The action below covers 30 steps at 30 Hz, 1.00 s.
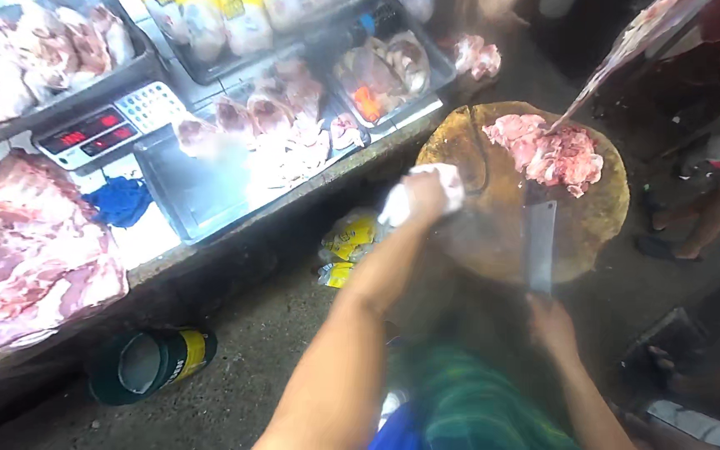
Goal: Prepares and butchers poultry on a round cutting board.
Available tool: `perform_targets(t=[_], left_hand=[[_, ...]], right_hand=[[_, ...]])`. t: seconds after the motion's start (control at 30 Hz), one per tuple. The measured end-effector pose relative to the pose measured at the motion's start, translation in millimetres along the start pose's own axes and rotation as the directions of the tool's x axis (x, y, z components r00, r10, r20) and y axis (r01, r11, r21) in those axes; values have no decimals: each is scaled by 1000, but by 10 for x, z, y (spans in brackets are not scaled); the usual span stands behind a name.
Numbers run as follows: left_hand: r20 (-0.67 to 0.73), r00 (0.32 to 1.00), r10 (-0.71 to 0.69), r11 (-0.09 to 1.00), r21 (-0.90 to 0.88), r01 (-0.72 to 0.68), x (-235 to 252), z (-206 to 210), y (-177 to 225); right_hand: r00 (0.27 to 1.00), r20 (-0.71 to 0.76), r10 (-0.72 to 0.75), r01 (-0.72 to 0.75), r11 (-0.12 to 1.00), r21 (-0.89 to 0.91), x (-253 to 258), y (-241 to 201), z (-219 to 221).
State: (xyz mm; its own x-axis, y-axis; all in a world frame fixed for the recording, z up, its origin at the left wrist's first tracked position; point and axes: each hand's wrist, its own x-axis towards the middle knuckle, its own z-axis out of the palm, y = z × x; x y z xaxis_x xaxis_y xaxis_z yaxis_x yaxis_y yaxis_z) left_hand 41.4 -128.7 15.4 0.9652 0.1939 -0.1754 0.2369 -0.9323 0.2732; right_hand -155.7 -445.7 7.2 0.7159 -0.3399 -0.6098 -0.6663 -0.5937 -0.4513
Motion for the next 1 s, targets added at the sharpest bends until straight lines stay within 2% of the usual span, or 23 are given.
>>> perform_targets(t=[0.07, 0.13, 0.17, 0.23, 0.27, 0.33, 0.43, 0.57, 0.7, 0.9, 1.0], left_hand=[[-16, 993, -117, 993, 30, 117, 243, -121, -686], [-85, 977, -197, 980, -14, 196, 323, -227, -1360], [-142, 960, -242, 969, -85, 232, 283, -280, -1615], [-202, 910, -361, 895, -349, 278, 46, -383, -1920], [-231, 886, -403, 835, -489, 252, -85, -411, -2030], [-355, 823, -443, 709, -700, 79, -282, -403, -2205], [-445, 735, -511, 588, -805, -77, -389, -435, -2279], [-484, 694, -532, 562, -816, -138, -402, -590, -2312], [-493, 758, -428, 483, -833, -270, -457, -640, -2366], [-420, 811, -407, 335, -895, -296, -508, -622, -2205], [-409, 823, -395, 322, -900, -292, -499, -617, -2094]], right_hand=[[1000, -8, 4, -4, 1000, 15, -7, 53, 7], [1000, -26, -10, 11, 999, 32, 15, 51, 30], [999, -34, -17, 18, 999, 39, 32, 35, 41], [999, -38, -6, 8, 999, 42, -4, 45, 51], [999, -39, -1, 2, 999, 42, -28, 35, 51], [999, -41, -7, 8, 999, 45, -44, -8, 42], [999, -33, -20, 21, 999, 46, -88, -29, 32], [998, -47, -47, 49, 998, 50, -79, -3, 49], [997, -67, -43, 45, 998, 32, -95, -5, 83], [996, -77, -42, 44, 999, 24, -122, -14, 101], [997, -70, -40, 42, 999, 26, -83, 15, 91]])
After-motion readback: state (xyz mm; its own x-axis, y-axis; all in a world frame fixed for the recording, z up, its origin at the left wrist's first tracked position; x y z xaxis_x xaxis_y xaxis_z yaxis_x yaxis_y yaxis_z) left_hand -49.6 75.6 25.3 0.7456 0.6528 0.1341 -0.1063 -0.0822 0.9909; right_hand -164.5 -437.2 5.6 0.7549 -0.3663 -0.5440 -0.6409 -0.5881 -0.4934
